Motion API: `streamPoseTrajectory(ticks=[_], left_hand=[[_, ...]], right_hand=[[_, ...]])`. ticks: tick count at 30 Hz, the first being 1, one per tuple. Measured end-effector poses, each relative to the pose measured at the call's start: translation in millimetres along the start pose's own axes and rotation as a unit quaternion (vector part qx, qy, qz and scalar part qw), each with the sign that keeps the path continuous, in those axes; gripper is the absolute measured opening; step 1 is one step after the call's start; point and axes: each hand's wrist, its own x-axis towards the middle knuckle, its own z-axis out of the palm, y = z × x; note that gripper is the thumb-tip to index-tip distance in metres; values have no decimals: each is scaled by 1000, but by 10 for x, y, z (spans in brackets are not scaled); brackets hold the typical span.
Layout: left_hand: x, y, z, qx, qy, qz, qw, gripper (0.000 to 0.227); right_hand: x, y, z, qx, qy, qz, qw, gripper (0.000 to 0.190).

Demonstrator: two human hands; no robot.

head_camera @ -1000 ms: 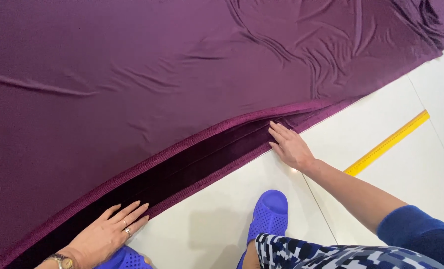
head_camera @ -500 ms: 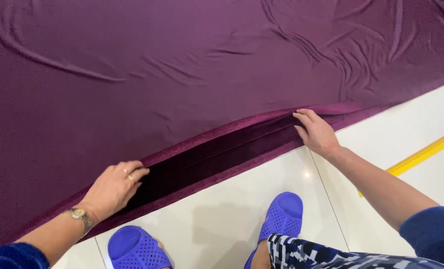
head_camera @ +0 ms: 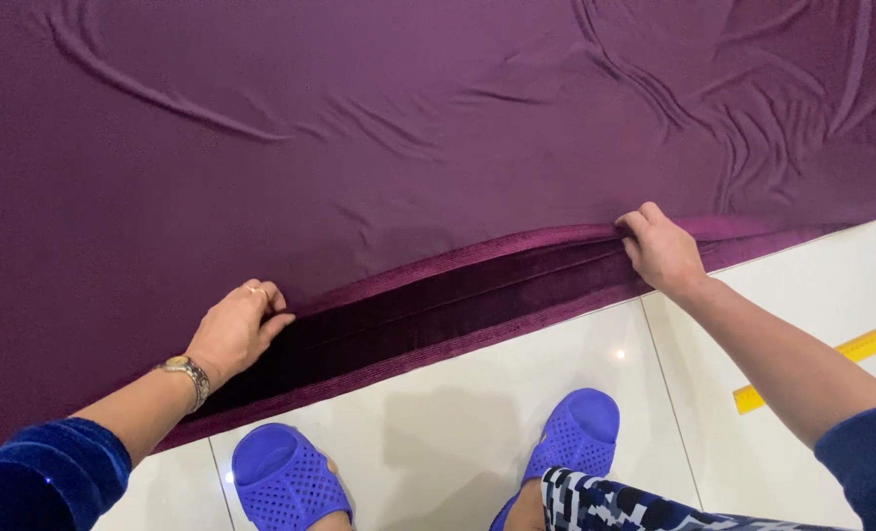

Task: Smoothing out wrinkles in a large piece of purple fabric spread on the floor using a long yellow ruler and hands to prepare it for cutting.

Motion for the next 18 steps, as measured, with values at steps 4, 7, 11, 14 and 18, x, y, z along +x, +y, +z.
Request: streamPoseTrajectory(ticks=[4,7,11,14,18], left_hand=[[45,-3,-75,-32,10,-38,999,21],[134,-42,-68,-41,19,-53,998,20],[129,20,-203,-64,33,-41,997,23],[151,17,-259,-74,48,-45,995,25],[208,-7,-352,-102,84,-53,990,26]], right_hand=[[73,-65,-185,14,4,27,1000,20],[103,-92,-279,27,24,23,999,18],[143,-108,-340,38,47,21,998,17],[130,-164,-445,56,68,19,996,16],[171,-119,-452,96,102,17,990,16]])
